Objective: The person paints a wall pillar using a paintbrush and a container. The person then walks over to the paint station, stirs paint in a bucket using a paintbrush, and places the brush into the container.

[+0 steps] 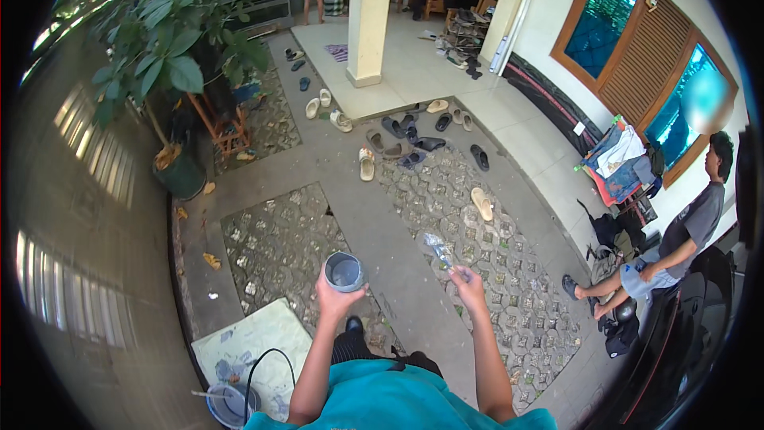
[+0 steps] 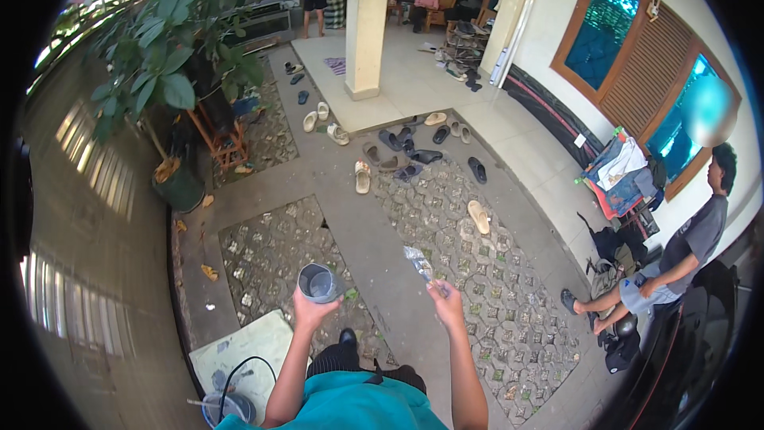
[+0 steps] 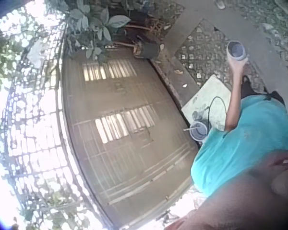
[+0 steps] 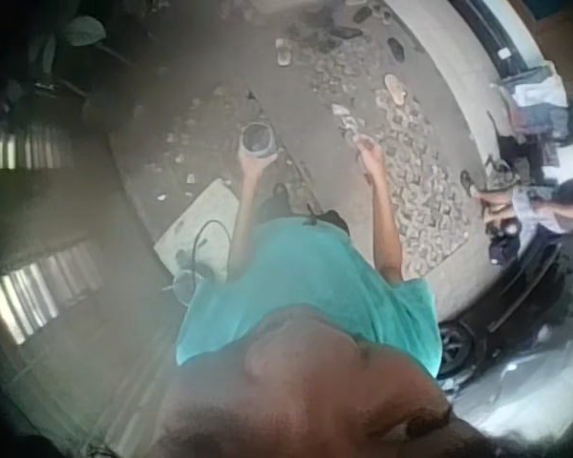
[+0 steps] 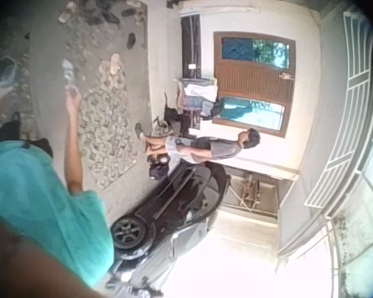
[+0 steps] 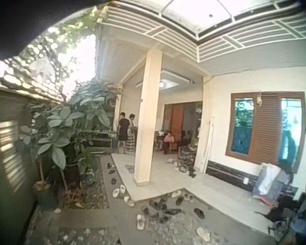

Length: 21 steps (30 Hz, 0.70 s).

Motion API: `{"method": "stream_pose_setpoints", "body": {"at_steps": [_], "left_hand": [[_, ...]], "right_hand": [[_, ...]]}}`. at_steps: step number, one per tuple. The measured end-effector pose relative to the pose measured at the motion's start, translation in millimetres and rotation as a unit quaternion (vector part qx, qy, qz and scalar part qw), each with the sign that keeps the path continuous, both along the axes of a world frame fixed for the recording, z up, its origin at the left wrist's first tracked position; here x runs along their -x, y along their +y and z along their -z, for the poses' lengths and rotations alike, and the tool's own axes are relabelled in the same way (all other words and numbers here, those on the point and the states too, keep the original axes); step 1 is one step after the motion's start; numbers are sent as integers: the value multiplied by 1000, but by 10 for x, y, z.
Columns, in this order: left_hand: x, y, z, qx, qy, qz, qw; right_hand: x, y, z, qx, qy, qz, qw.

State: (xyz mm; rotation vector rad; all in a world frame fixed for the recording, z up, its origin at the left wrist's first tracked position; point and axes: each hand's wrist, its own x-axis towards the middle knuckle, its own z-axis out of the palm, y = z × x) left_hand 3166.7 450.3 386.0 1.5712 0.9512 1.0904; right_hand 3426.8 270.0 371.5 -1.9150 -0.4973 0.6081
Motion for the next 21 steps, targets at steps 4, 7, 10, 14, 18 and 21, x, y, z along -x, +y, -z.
{"method": "stream_pose_setpoints", "body": {"at_steps": [4, 7, 10, 14, 18, 21], "left_hand": [[-437, 566, -39, 0, 7, 46, 999], [-702, 832, -29, -3, 9, 56, 998], [-942, 1008, -37, 12, 9, 60, 998], [-1255, 1140, -26, 23, -1, 54, 998], [-1591, 1251, 69, 22, 49, 6, 999], [-1943, 1214, 155, 39, 10, -110, 993]], "right_hand": [[-295, 265, -38, -37, 4, 30, 999], [-532, 356, 25, -50, 29, 49, 997], [-851, 502, 83, -11, 29, 71, 997], [-1358, 798, 221, -31, 34, 52, 998], [-2065, 1413, 403, 12, 9, -2, 1000], [-2621, 1924, 476, 38, 38, -86, 995]]}}
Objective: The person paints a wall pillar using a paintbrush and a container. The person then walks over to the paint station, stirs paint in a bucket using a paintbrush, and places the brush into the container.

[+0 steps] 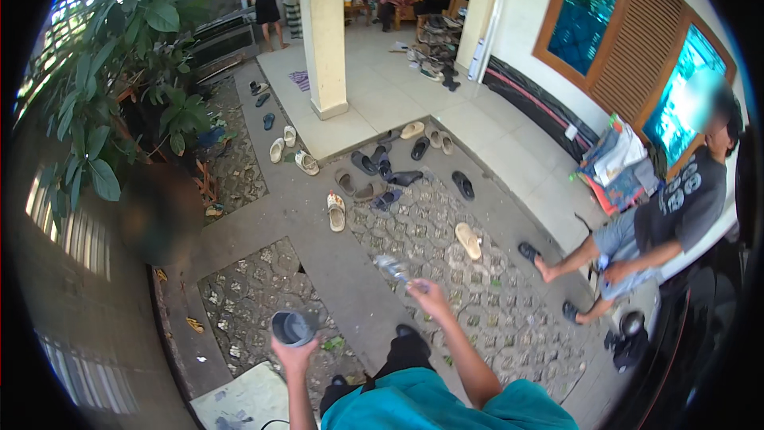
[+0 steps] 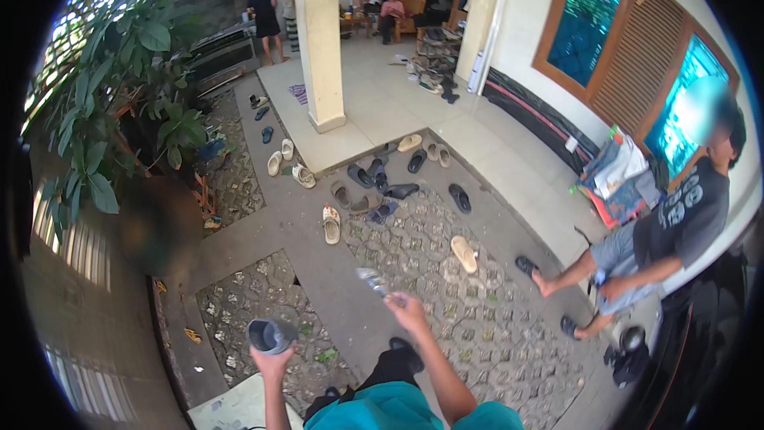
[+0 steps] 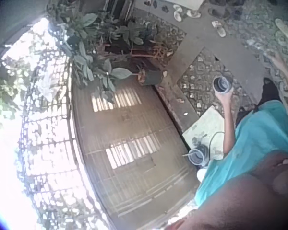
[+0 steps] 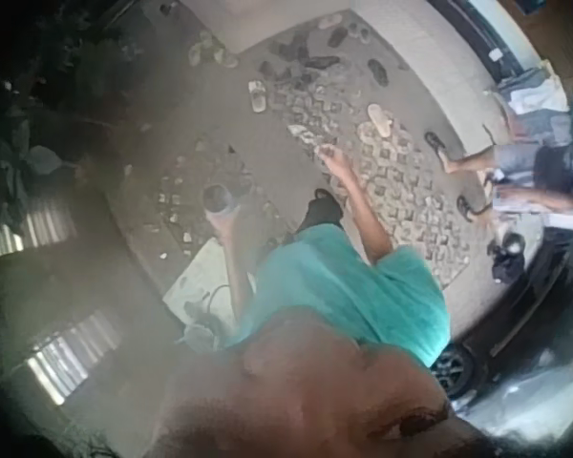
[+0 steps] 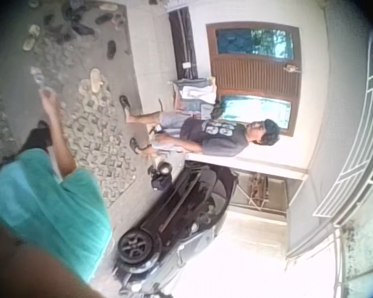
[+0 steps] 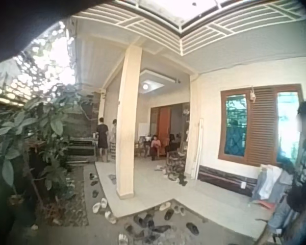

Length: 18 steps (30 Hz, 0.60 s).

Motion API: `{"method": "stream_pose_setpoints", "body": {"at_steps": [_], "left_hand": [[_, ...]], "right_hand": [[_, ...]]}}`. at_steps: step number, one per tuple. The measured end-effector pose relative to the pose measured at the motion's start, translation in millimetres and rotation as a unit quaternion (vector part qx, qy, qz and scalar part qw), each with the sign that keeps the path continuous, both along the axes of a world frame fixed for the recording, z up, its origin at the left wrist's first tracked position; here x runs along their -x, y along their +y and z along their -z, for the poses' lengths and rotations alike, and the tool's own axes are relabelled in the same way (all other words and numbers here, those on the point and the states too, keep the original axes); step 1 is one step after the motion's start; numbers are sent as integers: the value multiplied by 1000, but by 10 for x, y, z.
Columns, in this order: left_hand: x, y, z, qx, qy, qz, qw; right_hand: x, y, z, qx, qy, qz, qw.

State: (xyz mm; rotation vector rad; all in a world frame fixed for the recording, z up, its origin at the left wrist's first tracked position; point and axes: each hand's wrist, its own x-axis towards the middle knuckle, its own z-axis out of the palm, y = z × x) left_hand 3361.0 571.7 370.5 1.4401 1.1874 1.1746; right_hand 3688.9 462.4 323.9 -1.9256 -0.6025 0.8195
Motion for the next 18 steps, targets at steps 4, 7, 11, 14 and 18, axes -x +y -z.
{"method": "stream_pose_setpoints", "body": {"at_steps": [4, 7, 11, 14, 18], "left_hand": [[-520, -106, -51, 25, 1, -113, 993], [-705, -338, -189, 40, 25, -197, 979], [-804, -965, -267, 53, 104, -331, 936], [-839, -1481, -274, 3, 47, -420, 906], [-868, -2380, -348, -32, 58, -539, 840]], "right_hand": [[-664, 482, -69, -21, -35, -128, 991], [-936, 740, -136, -17, -47, -205, 978], [-1097, 871, -86, -72, -21, -314, 947], [-860, 1002, 75, -52, 70, -387, 918], [-226, 904, 327, 89, 77, -518, 847]]}}
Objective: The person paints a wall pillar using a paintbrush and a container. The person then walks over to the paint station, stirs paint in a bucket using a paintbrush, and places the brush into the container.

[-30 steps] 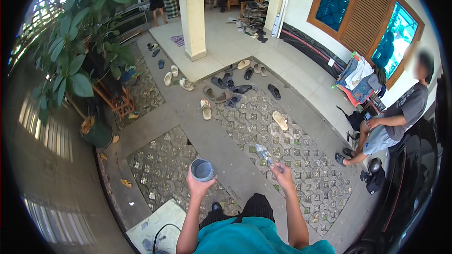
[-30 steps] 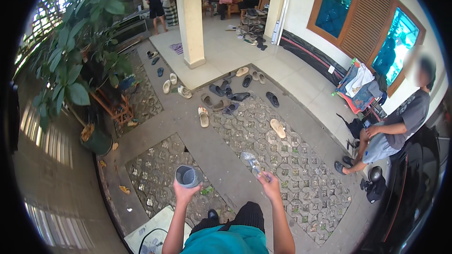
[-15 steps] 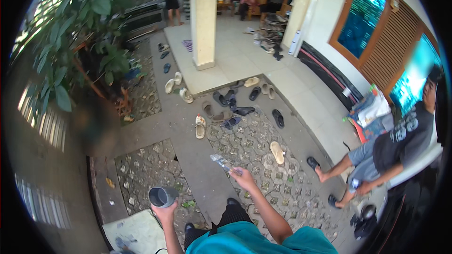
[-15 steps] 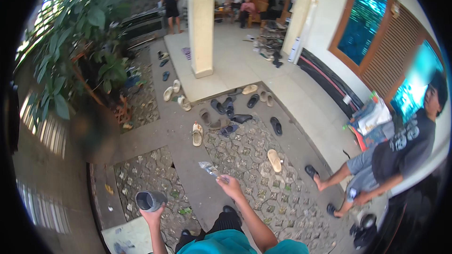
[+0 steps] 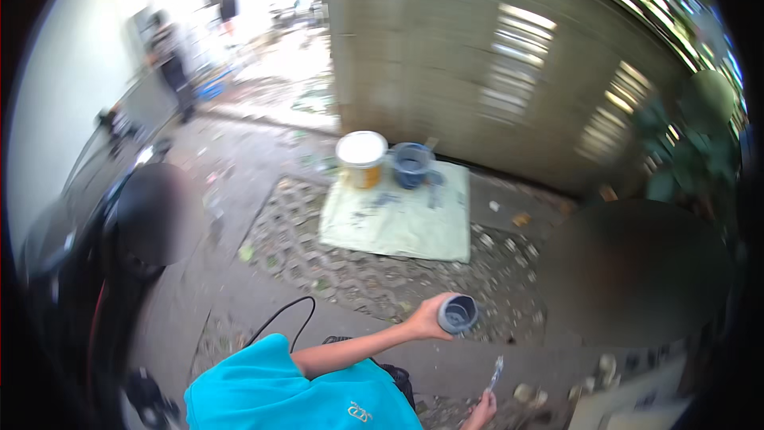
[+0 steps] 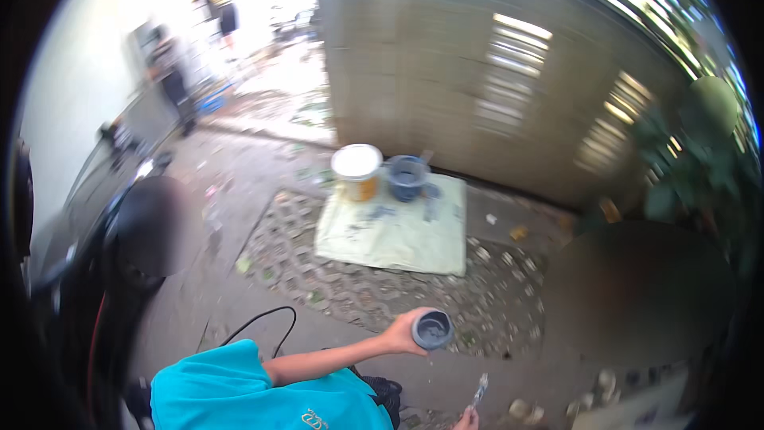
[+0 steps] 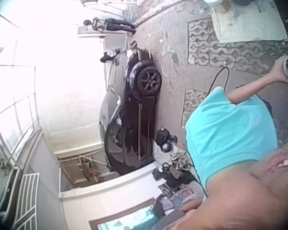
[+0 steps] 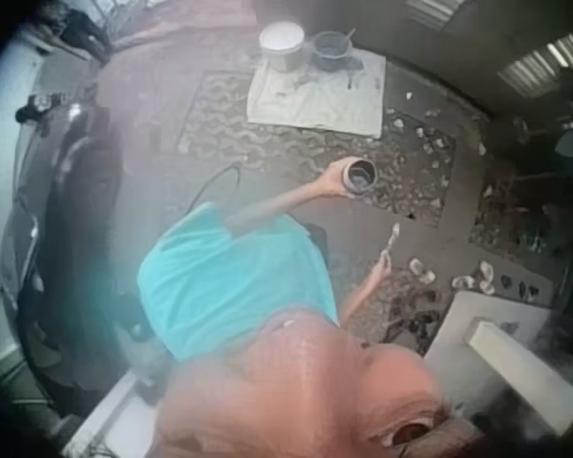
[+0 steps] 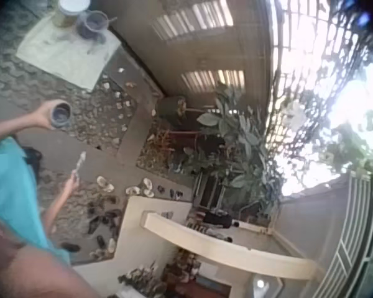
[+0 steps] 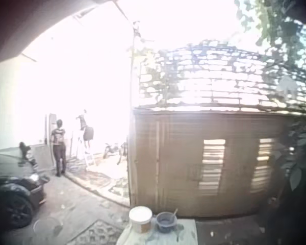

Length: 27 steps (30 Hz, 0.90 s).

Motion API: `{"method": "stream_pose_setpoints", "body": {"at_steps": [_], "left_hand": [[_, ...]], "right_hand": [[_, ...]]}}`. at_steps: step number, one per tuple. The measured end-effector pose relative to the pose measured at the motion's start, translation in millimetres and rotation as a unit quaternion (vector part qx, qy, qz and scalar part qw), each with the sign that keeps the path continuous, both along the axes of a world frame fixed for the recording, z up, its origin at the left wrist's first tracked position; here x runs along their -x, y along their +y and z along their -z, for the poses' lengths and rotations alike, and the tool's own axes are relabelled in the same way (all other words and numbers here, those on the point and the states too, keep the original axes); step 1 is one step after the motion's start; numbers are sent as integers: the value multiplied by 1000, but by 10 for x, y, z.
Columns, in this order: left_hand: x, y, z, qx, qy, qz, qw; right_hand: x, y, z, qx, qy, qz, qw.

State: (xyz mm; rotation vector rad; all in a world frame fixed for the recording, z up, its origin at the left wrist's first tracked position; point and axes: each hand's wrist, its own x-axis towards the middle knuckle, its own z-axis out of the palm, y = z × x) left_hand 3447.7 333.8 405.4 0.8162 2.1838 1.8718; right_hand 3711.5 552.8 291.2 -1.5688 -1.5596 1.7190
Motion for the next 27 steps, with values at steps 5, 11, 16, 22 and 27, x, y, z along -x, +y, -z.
{"method": "stream_pose_setpoints", "body": {"at_steps": [5, 11, 16, 22, 27], "left_hand": [[-277, -1377, -95, -21, 7, -195, 981], [-970, -3026, -48, 5, 29, -440, 898], [-1607, -4035, 38, 3, 23, -519, 855], [-2071, -4518, 41, -11, -3, -573, 820], [-2318, -4543, 62, -10, 12, -583, 812]], "right_hand": [[953, -391, 167, -62, -88, -359, 927], [2115, -1485, 81, -93, 73, -483, 868], [2209, -2704, -367, -76, 187, -526, 826], [1800, -3257, -444, -52, 170, -570, 802], [1741, -2977, -60, -63, 152, -573, 803]]}}
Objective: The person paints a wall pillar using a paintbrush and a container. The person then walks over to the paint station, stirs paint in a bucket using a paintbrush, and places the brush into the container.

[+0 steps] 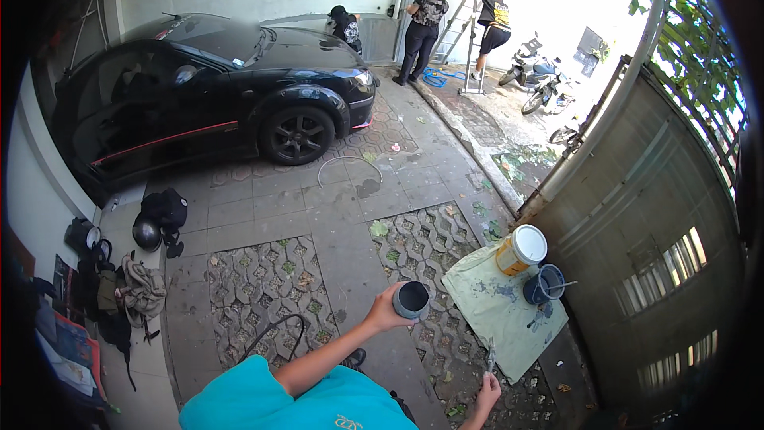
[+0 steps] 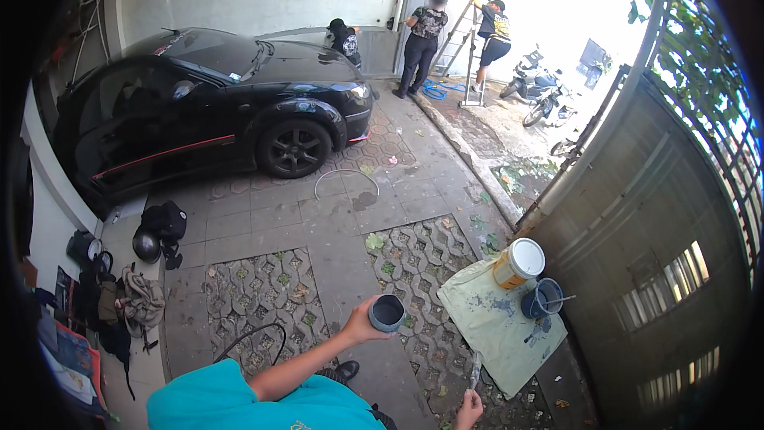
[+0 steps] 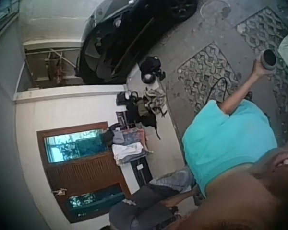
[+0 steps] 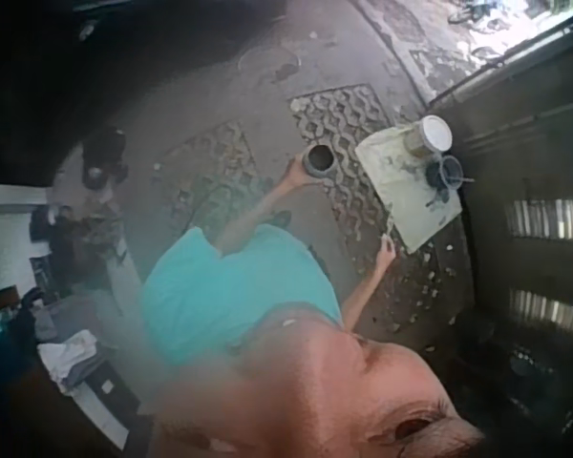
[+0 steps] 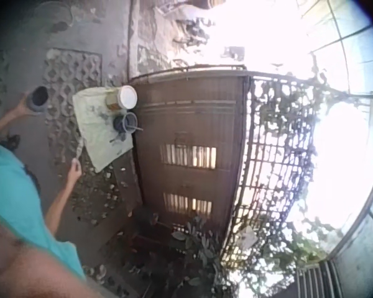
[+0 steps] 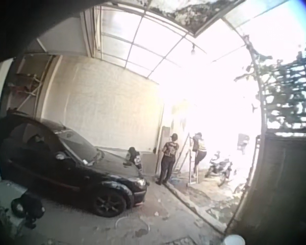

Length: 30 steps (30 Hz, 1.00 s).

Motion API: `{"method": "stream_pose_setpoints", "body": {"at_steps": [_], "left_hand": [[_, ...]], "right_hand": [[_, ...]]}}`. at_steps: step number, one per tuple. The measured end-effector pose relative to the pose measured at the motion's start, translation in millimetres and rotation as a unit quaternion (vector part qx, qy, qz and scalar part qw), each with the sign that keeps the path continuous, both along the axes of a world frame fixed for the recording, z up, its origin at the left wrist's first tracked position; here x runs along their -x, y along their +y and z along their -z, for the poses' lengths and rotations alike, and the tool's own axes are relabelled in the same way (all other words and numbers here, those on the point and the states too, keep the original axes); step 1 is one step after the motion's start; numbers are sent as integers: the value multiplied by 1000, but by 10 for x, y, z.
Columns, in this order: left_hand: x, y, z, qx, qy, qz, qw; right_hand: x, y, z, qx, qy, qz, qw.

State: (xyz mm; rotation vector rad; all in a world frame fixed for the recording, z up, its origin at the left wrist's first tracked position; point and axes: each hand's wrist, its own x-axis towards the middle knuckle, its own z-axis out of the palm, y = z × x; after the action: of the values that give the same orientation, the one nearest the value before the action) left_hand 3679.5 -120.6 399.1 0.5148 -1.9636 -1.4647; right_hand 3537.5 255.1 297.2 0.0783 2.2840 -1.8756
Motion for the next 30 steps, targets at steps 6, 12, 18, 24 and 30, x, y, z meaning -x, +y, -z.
{"method": "stream_pose_setpoints", "body": {"at_steps": [6, 12, 18, 24, 30], "left_hand": [[-125, 422, -5, 2, 18, -29, 999], [-150, 1084, -35, 31, 16, 22, 999], [-299, 1734, 26, 70, -25, 71, 995], [-426, 2164, 68, 30, -41, 112, 992], [-252, 2206, 34, 15, -34, 124, 992]], "right_hand": [[-77, 510, 43, -4, 34, 4, 999], [-568, 1017, 16, 40, -44, 56, 997], [-1299, 1598, 486, 57, -194, 99, 974], [-1774, 1979, 882, 68, -251, 133, 956], [-1686, 2022, 762, 69, -250, 158, 953]]}}
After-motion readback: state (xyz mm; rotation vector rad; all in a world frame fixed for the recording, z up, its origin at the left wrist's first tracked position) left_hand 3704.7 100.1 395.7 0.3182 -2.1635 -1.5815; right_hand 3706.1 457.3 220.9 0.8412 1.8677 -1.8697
